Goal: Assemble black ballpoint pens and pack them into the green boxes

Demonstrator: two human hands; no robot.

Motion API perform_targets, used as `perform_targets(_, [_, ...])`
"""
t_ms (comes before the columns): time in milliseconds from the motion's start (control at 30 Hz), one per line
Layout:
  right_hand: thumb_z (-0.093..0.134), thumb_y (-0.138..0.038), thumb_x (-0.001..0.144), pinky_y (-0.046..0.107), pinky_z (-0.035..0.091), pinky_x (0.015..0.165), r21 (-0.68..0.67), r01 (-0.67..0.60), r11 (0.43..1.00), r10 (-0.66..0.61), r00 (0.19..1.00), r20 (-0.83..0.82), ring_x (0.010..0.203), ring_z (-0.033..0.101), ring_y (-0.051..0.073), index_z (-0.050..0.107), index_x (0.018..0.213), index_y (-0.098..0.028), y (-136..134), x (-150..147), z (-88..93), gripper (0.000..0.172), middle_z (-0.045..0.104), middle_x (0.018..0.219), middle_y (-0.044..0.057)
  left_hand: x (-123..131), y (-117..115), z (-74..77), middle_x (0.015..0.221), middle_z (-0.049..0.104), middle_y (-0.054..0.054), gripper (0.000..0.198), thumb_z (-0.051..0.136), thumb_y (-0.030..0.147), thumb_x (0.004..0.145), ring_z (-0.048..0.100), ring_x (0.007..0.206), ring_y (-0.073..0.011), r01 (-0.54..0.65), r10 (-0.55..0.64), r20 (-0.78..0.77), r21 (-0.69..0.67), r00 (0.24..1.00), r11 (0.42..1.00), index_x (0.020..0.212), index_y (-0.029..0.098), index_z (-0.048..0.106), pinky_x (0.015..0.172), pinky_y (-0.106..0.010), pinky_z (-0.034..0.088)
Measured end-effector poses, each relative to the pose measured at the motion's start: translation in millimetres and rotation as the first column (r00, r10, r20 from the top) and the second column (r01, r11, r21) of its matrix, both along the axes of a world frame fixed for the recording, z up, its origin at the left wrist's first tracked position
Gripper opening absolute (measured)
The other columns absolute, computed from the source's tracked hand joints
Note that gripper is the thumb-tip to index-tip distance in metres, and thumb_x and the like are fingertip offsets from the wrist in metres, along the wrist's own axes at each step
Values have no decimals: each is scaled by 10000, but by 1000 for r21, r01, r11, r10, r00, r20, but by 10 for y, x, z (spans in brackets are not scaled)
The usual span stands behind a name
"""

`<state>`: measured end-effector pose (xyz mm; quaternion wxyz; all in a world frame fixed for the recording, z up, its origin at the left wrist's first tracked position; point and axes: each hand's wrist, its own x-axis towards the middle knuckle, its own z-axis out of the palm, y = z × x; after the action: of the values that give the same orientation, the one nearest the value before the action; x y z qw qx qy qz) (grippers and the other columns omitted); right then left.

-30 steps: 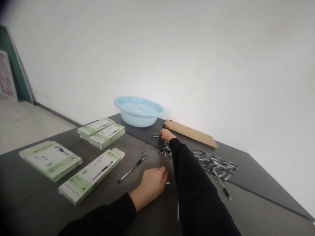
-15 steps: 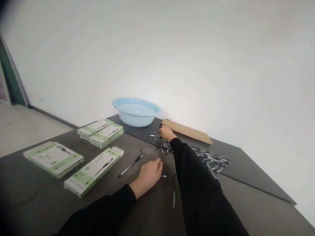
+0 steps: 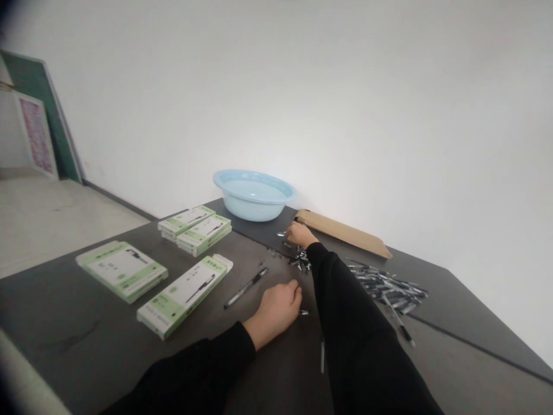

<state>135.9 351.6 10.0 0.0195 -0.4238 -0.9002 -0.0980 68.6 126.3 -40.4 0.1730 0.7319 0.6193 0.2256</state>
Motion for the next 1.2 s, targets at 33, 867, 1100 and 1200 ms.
perform_targets(33, [578,-155,813,237,409,876,3,-11,1000,11,1000,-16,966,610,199,750,998,-138,-23,22,56,253,679,1027,123,0,0,0,949,708,-151,400,259,350,962,690,854,-296,-6,6,11,3,1000,1000,1034,161,605,749,-384,493])
perform_targets(867, [421,-56,778,389,459,1009,-102,-103,990,21,799,-601,1117,629,215,615,1288,-219,-2540,1244,-233,569,671,1233,81,191,-24,-23,556,450,49,468,440,624,842,401,459,-85,403,-162,839,-74,520,912,724,173,488,455,-223,295])
perform_targets(1100, [408,-66,810,348,427,1041,-81,-124,989,51,798,-601,1189,587,191,536,1364,-202,-2566,1312,-312,585,590,1353,74,229,-22,-70,527,371,84,445,523,610,822,366,442,-70,404,-116,895,-76,431,912,772,169,491,462,-220,313])
perform_targets(1200, [428,-98,834,336,477,950,-20,-25,999,8,792,-611,1020,657,189,504,1385,-207,-2498,1494,-334,567,704,1159,68,231,-17,-57,516,379,80,440,547,577,821,356,449,-69,412,-109,907,-76,407,908,840,138,558,460,-213,289])
